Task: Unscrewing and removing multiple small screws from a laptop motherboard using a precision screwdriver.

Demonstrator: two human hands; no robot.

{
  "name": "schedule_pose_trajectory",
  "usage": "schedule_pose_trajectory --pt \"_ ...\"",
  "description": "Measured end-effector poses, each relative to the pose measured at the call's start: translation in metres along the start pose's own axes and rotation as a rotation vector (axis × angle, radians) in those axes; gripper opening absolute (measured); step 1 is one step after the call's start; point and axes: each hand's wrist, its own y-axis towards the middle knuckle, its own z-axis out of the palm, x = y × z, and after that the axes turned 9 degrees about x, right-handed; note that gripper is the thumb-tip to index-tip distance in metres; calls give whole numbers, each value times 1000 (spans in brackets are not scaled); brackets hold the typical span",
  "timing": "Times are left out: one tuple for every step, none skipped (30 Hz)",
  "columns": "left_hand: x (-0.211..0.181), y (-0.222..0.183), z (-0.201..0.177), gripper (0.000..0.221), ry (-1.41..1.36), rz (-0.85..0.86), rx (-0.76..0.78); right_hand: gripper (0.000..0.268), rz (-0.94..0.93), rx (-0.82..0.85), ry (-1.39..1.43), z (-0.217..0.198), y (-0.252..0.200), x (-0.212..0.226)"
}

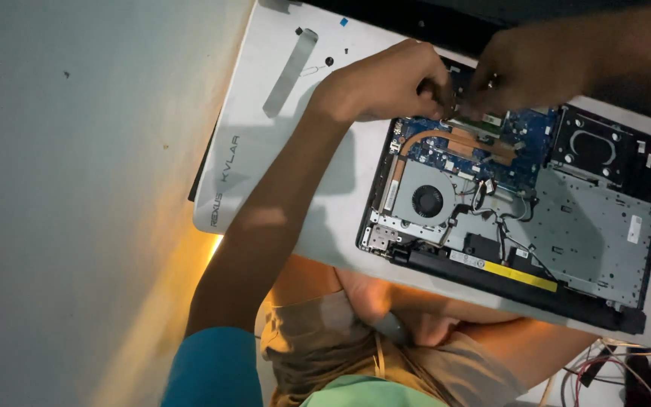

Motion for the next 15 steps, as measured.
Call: schedule_pose_trajectory --pt "4 1 3 13 0 -2 -3 48 -1 -1 -3 3 -5 5" --pt "9 2 5 15 41 -22 -14 44 20 -22 -35 7 -11 11" --pt "12 0 10 18 78 -45 -26 41 38 -40 -70 12 -16 18" --pt "5 -2 6 18 75 -51 -30 41 33 -38 -76 11 -14 20" --pt "-2 -3 3 18 37 -50 -12 37 7 -63 -145 11 -12 21" --pt "-10 -3 -1 24 0 -49 7 33 -19 -89 -214 10 -10 21" --pt "-10 -3 -1 24 3 -51 9 33 -21 -92 -212 9 -9 20" --pt "-9 -3 -2 25 3 -49 16 32 -21 -97 -198 8 -8 19" --pt "-9 -3 0 26 -1 -45 24 31 -20 -97 -185 7 -8 17" --pt "-9 -3 0 26 -2 -44 25 31 -20 -96 -184 6 -10 19" --pt "-9 -3 -1 26 0 -50 31 34 -10 -61 -161 3 -12 20" --pt "-9 -3 -1 26 3 -55 37 38 0 -27 -138 0 -14 22" --pt "-11 -4 -2 26 -1 -57 38 38 -2 -24 -138 2 -12 20" --pt "-14 -5 -2 25 6 -88 44 36 -17 -38 -133 3 -10 18" --pt "-16 -6 -4 23 17 -120 49 35 -34 -57 -128 4 -8 16"
